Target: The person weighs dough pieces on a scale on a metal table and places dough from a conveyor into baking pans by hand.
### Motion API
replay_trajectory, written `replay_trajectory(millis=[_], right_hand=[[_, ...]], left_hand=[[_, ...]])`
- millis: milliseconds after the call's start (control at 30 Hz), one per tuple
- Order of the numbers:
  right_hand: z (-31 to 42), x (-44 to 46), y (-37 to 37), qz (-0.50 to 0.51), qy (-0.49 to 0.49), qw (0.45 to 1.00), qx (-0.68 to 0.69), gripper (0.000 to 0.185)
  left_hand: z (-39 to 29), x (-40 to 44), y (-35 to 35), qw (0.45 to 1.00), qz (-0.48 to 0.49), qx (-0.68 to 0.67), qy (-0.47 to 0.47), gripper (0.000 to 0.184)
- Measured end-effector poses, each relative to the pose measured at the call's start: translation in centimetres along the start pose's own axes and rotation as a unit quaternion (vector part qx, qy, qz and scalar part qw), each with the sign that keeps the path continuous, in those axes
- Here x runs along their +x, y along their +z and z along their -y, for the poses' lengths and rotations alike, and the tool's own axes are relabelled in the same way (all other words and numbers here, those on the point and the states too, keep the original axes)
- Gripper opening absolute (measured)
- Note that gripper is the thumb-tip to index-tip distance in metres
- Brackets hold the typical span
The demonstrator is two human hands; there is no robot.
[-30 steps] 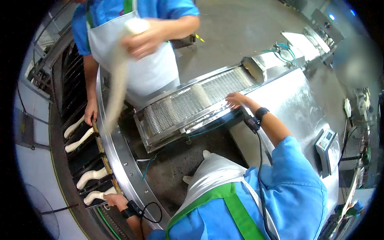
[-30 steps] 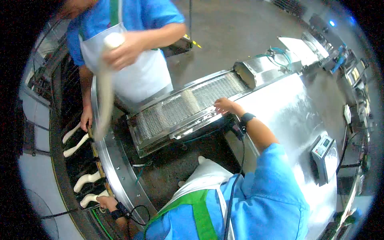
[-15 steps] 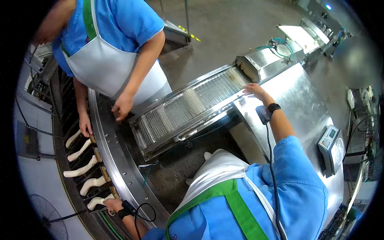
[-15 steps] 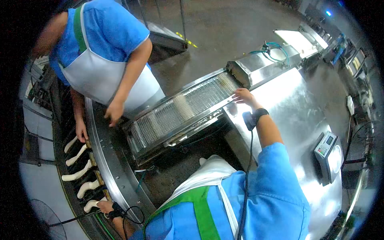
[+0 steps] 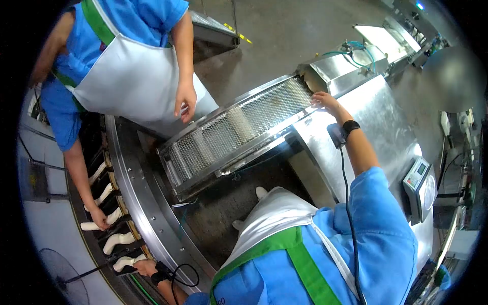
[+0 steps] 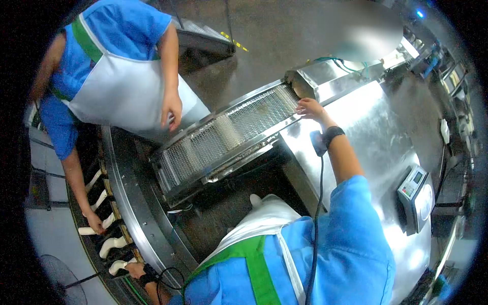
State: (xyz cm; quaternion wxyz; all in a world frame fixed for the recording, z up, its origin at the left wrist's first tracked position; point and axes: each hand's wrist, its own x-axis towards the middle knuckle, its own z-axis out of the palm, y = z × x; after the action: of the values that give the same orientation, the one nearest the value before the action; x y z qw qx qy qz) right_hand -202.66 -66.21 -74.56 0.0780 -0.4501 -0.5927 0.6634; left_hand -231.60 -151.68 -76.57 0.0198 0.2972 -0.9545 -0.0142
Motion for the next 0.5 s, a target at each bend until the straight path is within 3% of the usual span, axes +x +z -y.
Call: replay_trajectory(millis=[133, 367, 500], right_hand=[[0.5, 1.3, -0.5, -0.007, 0.017, 1.0, -0.01, 0.033], [-0.3, 5.1, 0.1, -0.042, -0.022, 0.998, -0.038, 0.025], [-2.6, 9.3, 0.9, 0.0, -0.053, 0.998, 0.025, 0.023]], left_hand=[[1.6, 0.8, 1.0, 0.975, -0.067, -0.179, -0.115, 0.053], [0.9, 0.6, 0.3, 0.924, -0.057, -0.312, -0.213, 0.056], [0.9, -0.7, -0.2, 0.826, -0.02, -0.465, -0.318, 0.059]])
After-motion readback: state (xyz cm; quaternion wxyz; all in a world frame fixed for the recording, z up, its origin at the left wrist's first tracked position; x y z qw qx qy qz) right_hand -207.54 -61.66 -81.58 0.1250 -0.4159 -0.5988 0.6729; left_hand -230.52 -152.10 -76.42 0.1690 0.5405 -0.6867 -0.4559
